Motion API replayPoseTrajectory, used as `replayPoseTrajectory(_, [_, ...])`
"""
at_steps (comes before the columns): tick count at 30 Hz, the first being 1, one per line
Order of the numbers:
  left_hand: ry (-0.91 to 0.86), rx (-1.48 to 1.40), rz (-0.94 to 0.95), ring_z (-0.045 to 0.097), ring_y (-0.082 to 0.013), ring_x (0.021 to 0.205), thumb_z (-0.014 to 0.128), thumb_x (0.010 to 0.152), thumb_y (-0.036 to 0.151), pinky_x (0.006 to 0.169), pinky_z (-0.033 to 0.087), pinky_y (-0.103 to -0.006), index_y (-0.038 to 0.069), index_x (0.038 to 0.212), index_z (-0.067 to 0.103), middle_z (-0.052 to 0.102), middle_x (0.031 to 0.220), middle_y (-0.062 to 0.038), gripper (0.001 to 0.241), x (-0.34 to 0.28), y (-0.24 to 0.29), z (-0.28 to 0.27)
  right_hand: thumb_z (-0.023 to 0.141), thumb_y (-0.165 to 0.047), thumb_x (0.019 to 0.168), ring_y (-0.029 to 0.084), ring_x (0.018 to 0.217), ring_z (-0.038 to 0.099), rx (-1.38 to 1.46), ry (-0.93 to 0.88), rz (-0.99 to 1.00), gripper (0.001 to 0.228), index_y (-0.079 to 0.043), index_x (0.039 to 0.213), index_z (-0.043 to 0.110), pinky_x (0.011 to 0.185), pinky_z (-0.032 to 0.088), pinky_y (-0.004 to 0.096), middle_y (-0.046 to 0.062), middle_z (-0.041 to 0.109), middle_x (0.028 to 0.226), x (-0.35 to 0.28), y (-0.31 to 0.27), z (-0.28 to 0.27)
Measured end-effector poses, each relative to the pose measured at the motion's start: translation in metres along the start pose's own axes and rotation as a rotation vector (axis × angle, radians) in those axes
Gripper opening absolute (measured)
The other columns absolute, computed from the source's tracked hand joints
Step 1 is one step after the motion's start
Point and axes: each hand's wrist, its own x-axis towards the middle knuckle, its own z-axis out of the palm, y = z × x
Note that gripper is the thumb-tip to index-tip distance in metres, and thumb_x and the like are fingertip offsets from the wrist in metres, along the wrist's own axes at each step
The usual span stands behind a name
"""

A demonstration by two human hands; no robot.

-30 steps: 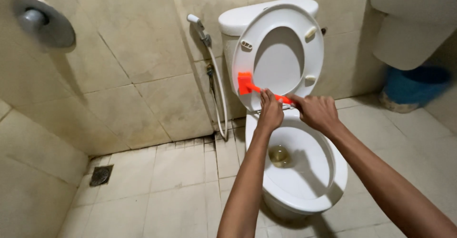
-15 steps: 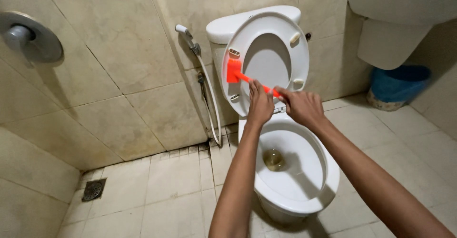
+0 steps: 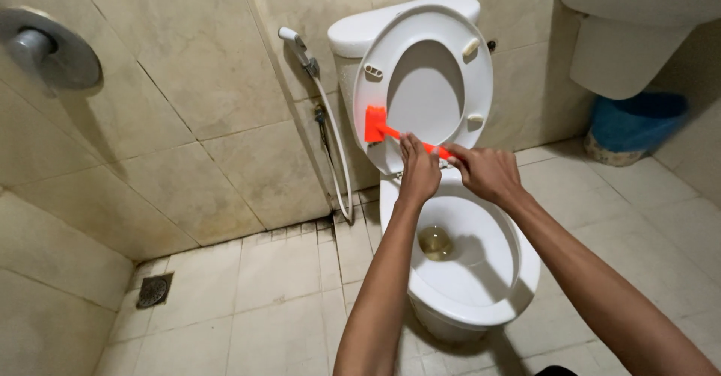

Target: The person scrubs the toilet seat and lid using an orange toilet brush. They thoroughly clean the underside of the seat and the lid, then rinse the brush in the toilet bowl and place it back in its holder.

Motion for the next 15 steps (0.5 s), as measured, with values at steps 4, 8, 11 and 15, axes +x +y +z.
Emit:
replayPoseTrajectory(4, [0.044,-0.061,0.069,0.009,-0.0501,0.155,0.046,0.107,0.026,0.127,0.012,-0.0517,-0.019,0.155,0.012,0.011,0.163,-0.041,0.074,0.019,0.053,-0.035,0.059,-0.040,0.101,0.028,0.056,0.068,0.079,0.139,0.031,0.033,-0.034,0.131,0.071,0.053,0.050,0.044,0.009,0.074,0.077,0.005,0.004,-0.012])
replayPoseTrajectory(8, [0.092,0.035,0.206,0.011,-0.0503,0.155,0.047,0.106,0.026,0.127,0.013,-0.0514,-0.018,0.155,0.013,0.010,0.164,-0.041,0.074,0.052,0.071,-0.041,0.059,-0.038,0.104,0.033,0.076,0.071,0.318,0.255,0.131,0.034,-0.031,0.136,0.068,0.070,0.053,0.046,0.013,0.074,0.084,0.015,-0.008,-0.031])
replayPoseTrajectory(11, [0.093,0.105,0.204,0.012,-0.0494,0.155,0.046,0.105,0.026,0.127,0.014,-0.0507,-0.017,0.155,0.013,0.010,0.164,-0.040,0.074,0.073,0.067,-0.038,0.057,-0.039,0.103,0.033,0.082,0.072,0.433,0.191,0.238,0.037,-0.031,0.138,0.067,0.079,0.053,0.046,0.014,0.075,0.087,0.027,-0.015,-0.035])
replayPoseTrajectory(15, [0.047,0.147,0.119,0.013,-0.0459,0.156,0.046,0.104,0.029,0.128,0.014,-0.0490,-0.015,0.156,0.013,0.010,0.165,-0.036,0.076,0.087,0.070,-0.043,0.055,-0.043,0.102,0.035,0.090,0.072,0.455,0.125,0.345,0.039,-0.033,0.139,0.065,0.084,0.053,0.047,0.015,0.075,0.093,0.036,-0.021,-0.040])
